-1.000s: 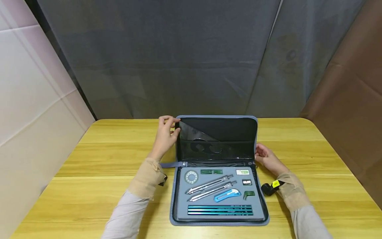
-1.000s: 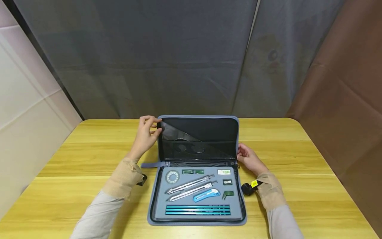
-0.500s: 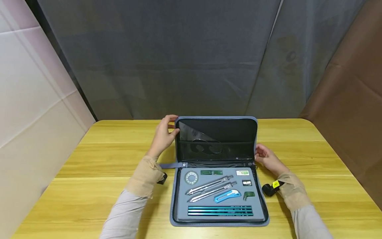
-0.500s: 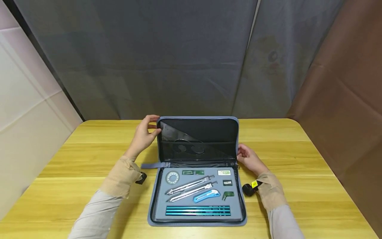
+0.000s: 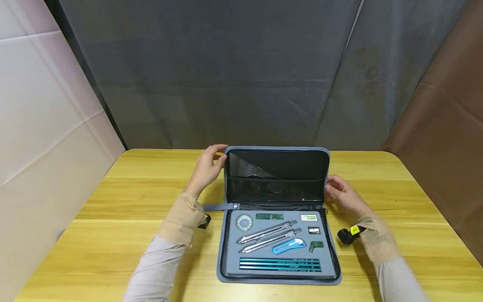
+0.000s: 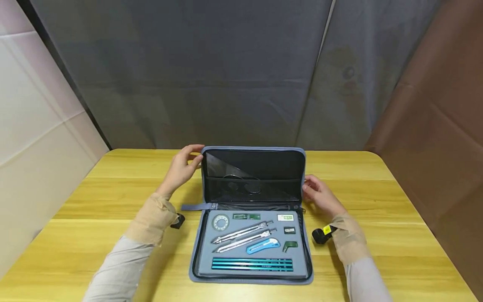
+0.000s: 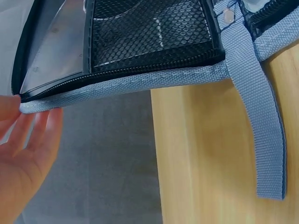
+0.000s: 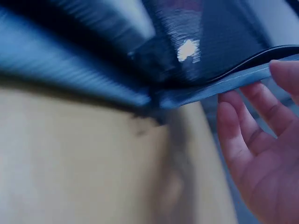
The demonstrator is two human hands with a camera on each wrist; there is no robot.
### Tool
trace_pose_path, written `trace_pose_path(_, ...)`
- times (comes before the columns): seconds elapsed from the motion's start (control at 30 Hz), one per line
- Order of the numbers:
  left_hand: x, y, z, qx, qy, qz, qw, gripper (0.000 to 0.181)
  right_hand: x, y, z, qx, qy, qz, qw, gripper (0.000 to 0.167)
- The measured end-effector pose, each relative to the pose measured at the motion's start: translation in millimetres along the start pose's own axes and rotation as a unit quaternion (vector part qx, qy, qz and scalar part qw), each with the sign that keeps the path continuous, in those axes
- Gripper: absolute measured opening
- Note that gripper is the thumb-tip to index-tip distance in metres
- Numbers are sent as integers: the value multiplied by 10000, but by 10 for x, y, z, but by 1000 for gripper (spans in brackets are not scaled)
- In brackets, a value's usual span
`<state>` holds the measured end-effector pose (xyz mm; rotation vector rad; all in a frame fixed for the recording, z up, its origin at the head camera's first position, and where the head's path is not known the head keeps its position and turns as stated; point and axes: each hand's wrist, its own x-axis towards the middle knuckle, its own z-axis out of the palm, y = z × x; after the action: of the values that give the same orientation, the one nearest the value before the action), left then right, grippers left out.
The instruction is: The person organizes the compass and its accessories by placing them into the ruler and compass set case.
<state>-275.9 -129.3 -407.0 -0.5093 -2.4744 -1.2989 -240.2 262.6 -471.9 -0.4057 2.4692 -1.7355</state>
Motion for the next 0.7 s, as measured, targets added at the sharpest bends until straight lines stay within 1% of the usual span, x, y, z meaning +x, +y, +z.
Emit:
trace_pose_path(0.07, 12, 11, -12, -123, -54, -149, 9998, 27, 32, -73, -37, 161, 23, -75, 9998, 25)
trace_pose_path(0.13, 27, 23, -22, -287, -84, -234, 9993, 27, 69, -143, -71, 271, 82, -105, 9995, 26)
trace_pose_path(0.27, 57, 37, -32, -407, -91, -236, 9989, 26, 146, -264, -128, 416, 214, -213, 9987, 26)
trace_pose_path(0.37, 72, 40, -40, -381, -104, -212, 9990, 25, 191, -345, -164, 395, 257, -301, 9984, 25)
trace_pose_path(0.57, 105, 49, -58, -248, -261, -183, 9992, 24, 250, -476, -229, 289, 360, -476, 9978, 21)
trace_pose_path(0.7, 131, 58, -70, -301, -349, -204, 9987, 22, 268, -519, -255, 60, 480, -523, 9975, 19)
